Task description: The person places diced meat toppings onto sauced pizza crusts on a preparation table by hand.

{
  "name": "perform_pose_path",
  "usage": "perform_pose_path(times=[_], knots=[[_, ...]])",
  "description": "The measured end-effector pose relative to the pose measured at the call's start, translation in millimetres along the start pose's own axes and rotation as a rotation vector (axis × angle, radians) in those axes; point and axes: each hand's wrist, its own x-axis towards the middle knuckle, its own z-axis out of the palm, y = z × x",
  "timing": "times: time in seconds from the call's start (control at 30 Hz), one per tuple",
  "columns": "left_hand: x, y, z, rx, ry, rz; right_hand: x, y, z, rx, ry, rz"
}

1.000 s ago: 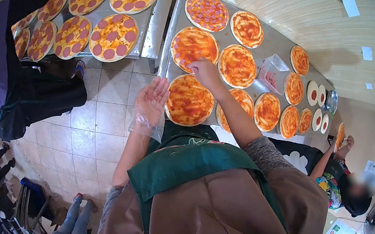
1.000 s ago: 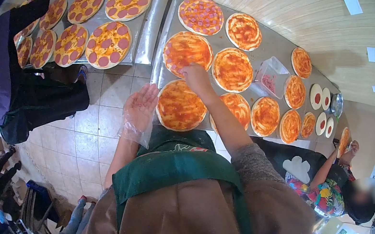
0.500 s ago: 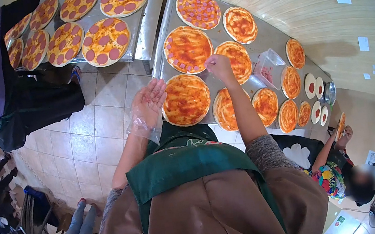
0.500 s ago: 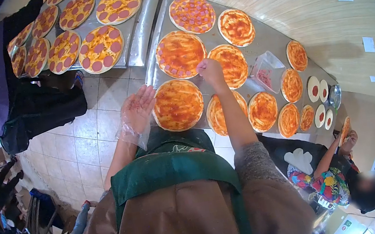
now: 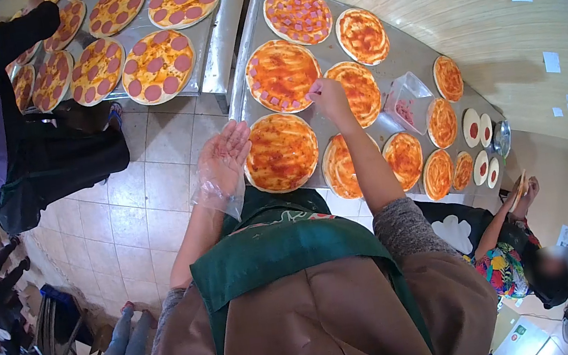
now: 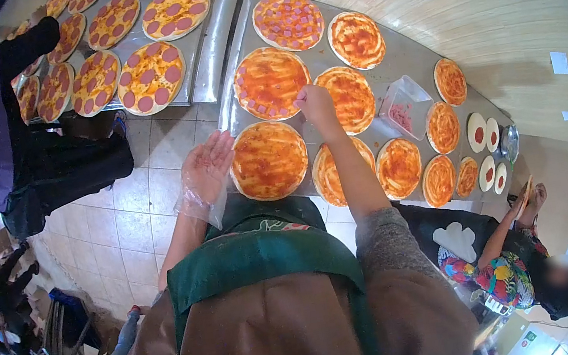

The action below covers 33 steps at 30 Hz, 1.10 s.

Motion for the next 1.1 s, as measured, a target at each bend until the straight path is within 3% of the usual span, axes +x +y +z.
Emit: perform_pose_path(times=[0.6,0.8,0.9,1.0,1.1], knots=[[0,-5,12,0.018,0.023,-0.008,-18,-39,8,0.140,-0.002,0.018],[1,-6,12,0.014,-0.006,-0.009,-16,-51,10,0.093,0.002,-0.097],[-2,-6,16,0.001,-0.056,0.020,-10,-44,-19,0.413,0.080,0.175],[-3,-6,17,-0.011,-0.070,0.034,5,16,-25,0.721,-0.039,0.175],[-3,-7,18,-0.034,-0.078,0.022,9,27,-28,0.777,-0.019,0.233]])
